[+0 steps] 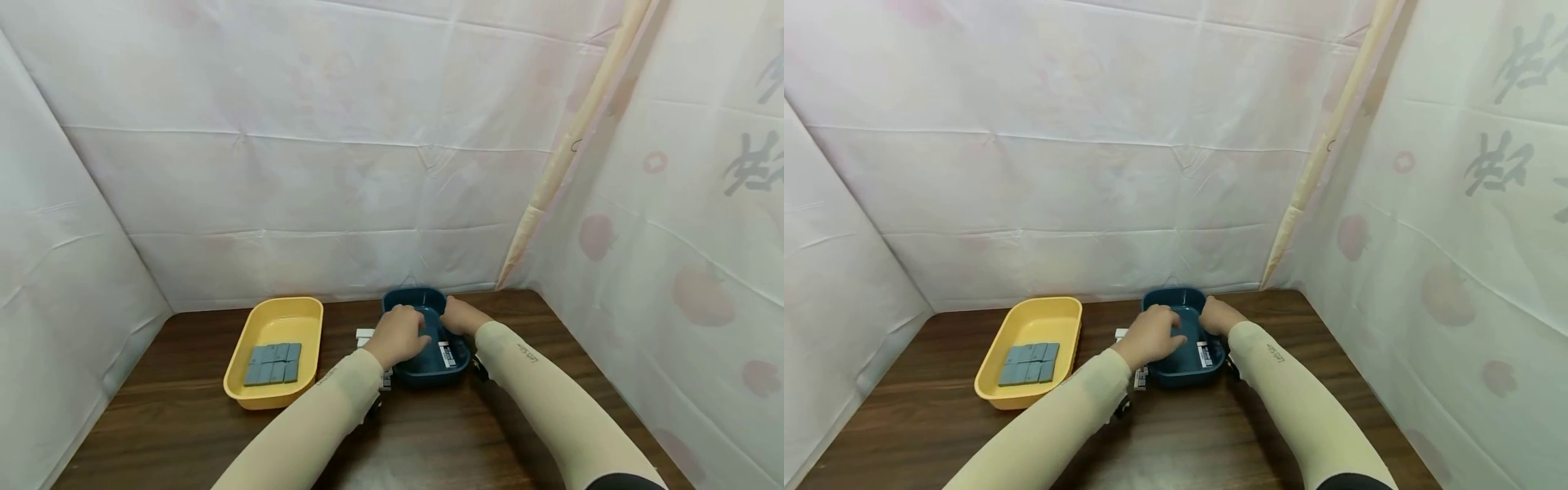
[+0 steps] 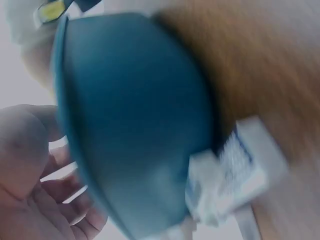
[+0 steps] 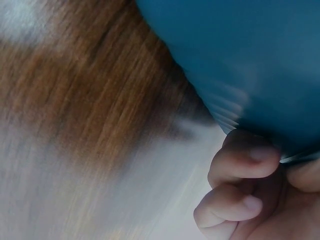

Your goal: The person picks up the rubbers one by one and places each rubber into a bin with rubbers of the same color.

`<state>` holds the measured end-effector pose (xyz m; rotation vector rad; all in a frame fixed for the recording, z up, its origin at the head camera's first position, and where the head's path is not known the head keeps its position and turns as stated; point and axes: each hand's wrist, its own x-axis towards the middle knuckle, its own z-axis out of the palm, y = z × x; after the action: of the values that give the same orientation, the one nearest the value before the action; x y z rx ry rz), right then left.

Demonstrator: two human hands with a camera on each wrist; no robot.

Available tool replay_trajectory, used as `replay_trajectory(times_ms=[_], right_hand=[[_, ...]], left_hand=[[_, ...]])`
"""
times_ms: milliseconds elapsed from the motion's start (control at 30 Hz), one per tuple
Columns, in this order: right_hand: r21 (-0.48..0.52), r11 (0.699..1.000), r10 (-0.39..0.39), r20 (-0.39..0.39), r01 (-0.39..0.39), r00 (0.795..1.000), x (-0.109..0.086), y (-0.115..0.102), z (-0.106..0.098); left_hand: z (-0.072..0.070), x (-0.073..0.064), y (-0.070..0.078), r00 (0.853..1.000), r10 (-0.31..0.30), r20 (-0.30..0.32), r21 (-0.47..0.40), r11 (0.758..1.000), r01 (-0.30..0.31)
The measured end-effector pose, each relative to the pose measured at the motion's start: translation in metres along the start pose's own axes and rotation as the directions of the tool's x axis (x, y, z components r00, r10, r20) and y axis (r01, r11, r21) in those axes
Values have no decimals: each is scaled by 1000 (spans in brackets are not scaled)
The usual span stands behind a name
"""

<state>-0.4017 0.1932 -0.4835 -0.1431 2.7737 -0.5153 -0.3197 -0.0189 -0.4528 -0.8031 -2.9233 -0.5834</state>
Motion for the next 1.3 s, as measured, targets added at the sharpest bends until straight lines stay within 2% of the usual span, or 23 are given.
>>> replay_trajectory(times_ms=[133,300,533,800,967,1133,1300], right_hand=[[7,1000,11,10,-12,1000,0,0,0],[-20,1000,-2,29,2,1000,-2,-1,-1],[26,999,27,22,-28,999,-2,3,-1],[25,999,36,32,-37,999,2,-2,0],[46,998,43,30,-44,999,3,-1,0],[42,998,41,20,-42,999,1,-2,-1],[45,998,45,25,-46,999,-2,-2,-2]], left_hand=[[-15,-7,-21,997,-69,-23,5,998,69],[-27,-19,-44,985,-170,-18,-31,985,169],[-26,-29,-64,971,-235,44,-24,971,237],[-26,-36,-73,953,-288,97,-6,957,290],[-27,-37,-75,946,-293,140,0,955,296],[-27,-38,-76,931,-312,188,17,949,314],[-25,-41,-74,922,-328,205,44,944,326]])
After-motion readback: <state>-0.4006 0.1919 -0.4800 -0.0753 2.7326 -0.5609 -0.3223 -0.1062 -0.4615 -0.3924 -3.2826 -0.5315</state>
